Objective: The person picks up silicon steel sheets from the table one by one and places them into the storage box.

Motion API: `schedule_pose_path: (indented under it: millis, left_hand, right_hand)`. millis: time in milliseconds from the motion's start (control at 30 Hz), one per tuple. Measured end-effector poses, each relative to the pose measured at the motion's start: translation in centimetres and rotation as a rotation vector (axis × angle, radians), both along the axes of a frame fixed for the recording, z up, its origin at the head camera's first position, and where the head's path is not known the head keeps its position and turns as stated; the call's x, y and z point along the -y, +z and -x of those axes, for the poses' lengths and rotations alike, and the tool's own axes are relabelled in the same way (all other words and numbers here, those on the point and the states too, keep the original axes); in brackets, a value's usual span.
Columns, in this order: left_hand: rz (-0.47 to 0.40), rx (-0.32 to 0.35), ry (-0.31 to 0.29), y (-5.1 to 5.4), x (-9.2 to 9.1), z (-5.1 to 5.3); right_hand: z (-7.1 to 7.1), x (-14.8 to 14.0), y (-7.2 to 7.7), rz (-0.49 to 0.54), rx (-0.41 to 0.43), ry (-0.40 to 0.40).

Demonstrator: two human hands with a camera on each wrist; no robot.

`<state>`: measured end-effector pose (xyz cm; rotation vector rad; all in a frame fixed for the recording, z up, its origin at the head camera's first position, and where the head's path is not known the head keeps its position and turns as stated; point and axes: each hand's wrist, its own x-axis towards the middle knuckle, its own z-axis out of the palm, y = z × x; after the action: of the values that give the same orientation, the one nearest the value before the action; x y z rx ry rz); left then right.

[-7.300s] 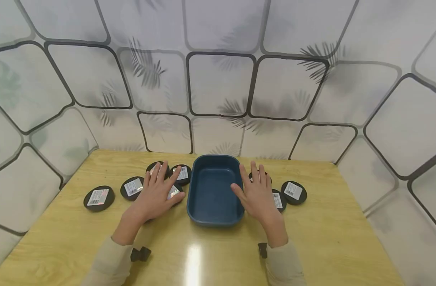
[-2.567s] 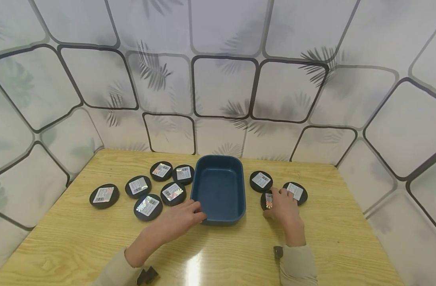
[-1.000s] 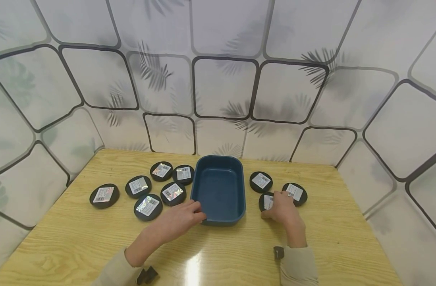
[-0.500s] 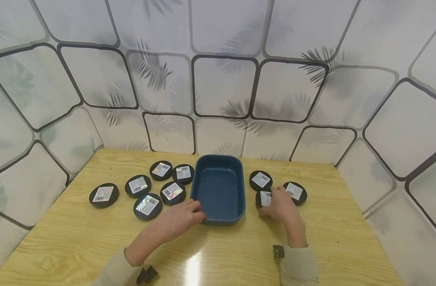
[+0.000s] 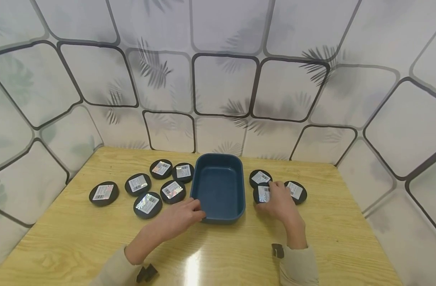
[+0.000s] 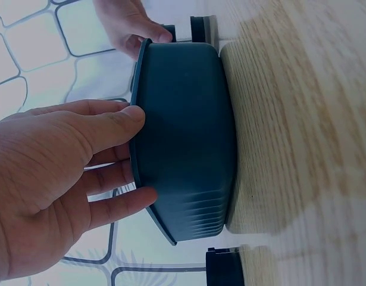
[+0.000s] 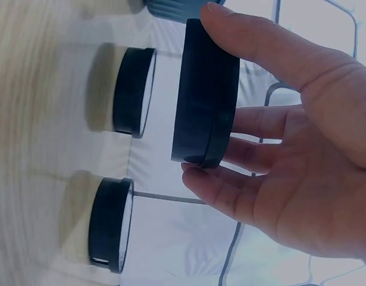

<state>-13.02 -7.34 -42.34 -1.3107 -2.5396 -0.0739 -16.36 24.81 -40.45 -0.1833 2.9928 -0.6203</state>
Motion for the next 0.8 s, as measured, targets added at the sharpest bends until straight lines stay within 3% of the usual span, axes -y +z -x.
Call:
schedule_pose_path:
  millis: [800]
  left_hand:
    - [0.002,0.013,-0.004,0.1,0.0,0.1]
  right_hand:
    - [-1.4,2.2,2.1,0.009,-0.098,-0.018]
